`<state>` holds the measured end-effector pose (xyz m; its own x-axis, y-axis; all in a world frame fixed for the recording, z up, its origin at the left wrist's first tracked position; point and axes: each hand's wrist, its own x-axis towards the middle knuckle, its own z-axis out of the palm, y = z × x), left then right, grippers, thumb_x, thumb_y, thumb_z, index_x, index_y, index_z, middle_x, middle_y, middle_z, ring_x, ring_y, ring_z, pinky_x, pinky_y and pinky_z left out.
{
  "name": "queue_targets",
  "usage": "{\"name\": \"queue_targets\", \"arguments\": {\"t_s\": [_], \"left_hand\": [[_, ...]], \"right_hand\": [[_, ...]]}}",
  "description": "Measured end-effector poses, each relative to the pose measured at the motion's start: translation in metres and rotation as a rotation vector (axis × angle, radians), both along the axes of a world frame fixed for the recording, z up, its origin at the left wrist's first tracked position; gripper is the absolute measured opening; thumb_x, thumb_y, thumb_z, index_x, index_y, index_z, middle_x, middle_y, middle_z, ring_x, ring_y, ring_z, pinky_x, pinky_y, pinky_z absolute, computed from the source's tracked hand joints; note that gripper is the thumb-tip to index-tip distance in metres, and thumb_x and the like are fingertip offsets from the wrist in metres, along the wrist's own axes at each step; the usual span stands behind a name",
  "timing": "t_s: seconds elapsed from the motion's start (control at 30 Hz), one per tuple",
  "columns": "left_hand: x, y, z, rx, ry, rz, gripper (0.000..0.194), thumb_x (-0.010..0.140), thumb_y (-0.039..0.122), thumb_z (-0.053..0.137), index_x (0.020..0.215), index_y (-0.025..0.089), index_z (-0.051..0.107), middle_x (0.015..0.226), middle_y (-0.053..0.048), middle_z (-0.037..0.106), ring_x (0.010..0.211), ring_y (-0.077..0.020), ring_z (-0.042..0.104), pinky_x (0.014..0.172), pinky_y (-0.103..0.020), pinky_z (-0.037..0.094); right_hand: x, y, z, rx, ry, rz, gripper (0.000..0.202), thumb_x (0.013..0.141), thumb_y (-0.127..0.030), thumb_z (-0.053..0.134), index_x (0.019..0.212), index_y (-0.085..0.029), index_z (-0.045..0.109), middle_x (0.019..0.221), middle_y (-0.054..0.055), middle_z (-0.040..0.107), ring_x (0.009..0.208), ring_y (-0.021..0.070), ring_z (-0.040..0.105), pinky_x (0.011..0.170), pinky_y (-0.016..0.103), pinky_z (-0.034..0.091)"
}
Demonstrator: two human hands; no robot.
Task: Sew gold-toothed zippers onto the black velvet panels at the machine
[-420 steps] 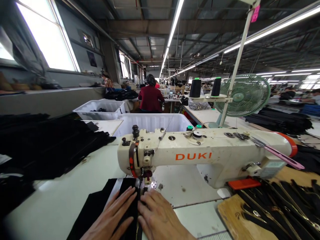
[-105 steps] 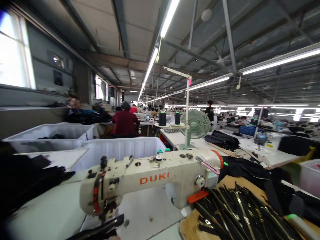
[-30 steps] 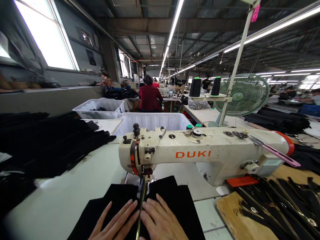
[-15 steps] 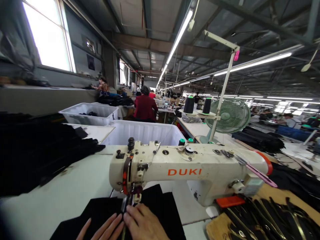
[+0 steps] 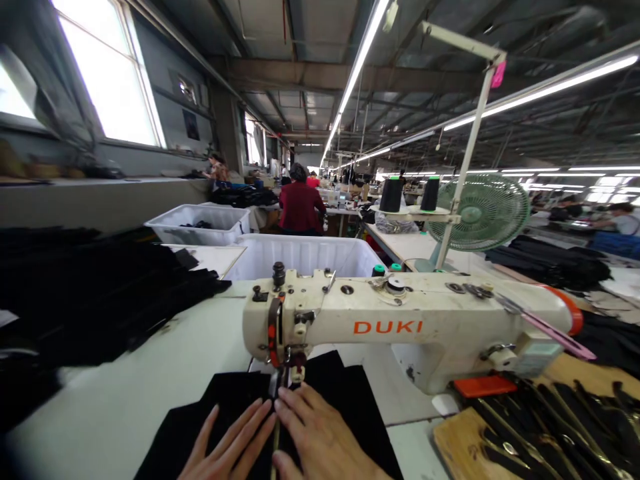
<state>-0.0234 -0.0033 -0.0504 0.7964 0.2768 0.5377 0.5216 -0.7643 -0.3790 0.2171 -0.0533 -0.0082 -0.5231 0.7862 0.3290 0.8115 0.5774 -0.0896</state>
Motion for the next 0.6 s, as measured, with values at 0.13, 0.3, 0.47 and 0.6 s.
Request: {"name": "queue_targets", "arguments": {"t_s": [0.13,0.3,0.47,0.6], "left_hand": [[-0.002,-0.007,0.016,-0.095,0.091,0.001,0.060,0.097,0.045,0.052,0.149,0.016,0.042,0.146,-0.010,0.050,0.131,-0.0240,0.051,0.114,-0.046,0.033],[-0.006,-0.006,0.030,-0.066,0.140,-0.013,0.059,0.099,0.048,0.050,0.147,0.014,0.043,0.146,-0.011,0.050,0.131,-0.0225,0.051,0.109,-0.044,0.041],[-0.004,-0.005,0.038,-0.005,0.156,0.005,0.054,0.100,0.046,0.047,0.144,0.014,0.048,0.148,-0.010,0.048,0.136,-0.0208,0.044,0.120,-0.050,0.008],[-0.002,-0.004,0.029,0.051,0.082,-0.045,0.040,0.104,0.033,0.038,0.135,0.018,0.058,0.138,-0.007,0.059,0.131,-0.0196,0.048,0.117,-0.055,-0.010]], "right_hand": [[-0.005,-0.011,-0.003,0.126,0.081,-0.080,0.045,0.096,-0.038,0.060,0.137,-0.019,0.058,0.142,0.006,0.054,0.131,0.0264,0.051,0.107,0.039,0.047],[-0.008,-0.010,0.005,0.183,0.083,-0.041,0.041,0.097,-0.038,0.059,0.131,-0.016,0.061,0.129,0.006,0.065,0.119,0.0211,0.061,0.114,0.039,0.037],[-0.008,-0.010,0.006,0.190,0.025,-0.043,0.042,0.094,-0.032,0.062,0.133,-0.015,0.059,0.131,0.005,0.063,0.121,0.0204,0.060,0.113,0.035,0.039],[-0.007,-0.012,0.000,0.237,-0.042,-0.001,0.040,0.092,-0.030,0.062,0.129,-0.013,0.061,0.128,0.006,0.066,0.116,0.0212,0.063,0.110,0.034,0.043]]}}
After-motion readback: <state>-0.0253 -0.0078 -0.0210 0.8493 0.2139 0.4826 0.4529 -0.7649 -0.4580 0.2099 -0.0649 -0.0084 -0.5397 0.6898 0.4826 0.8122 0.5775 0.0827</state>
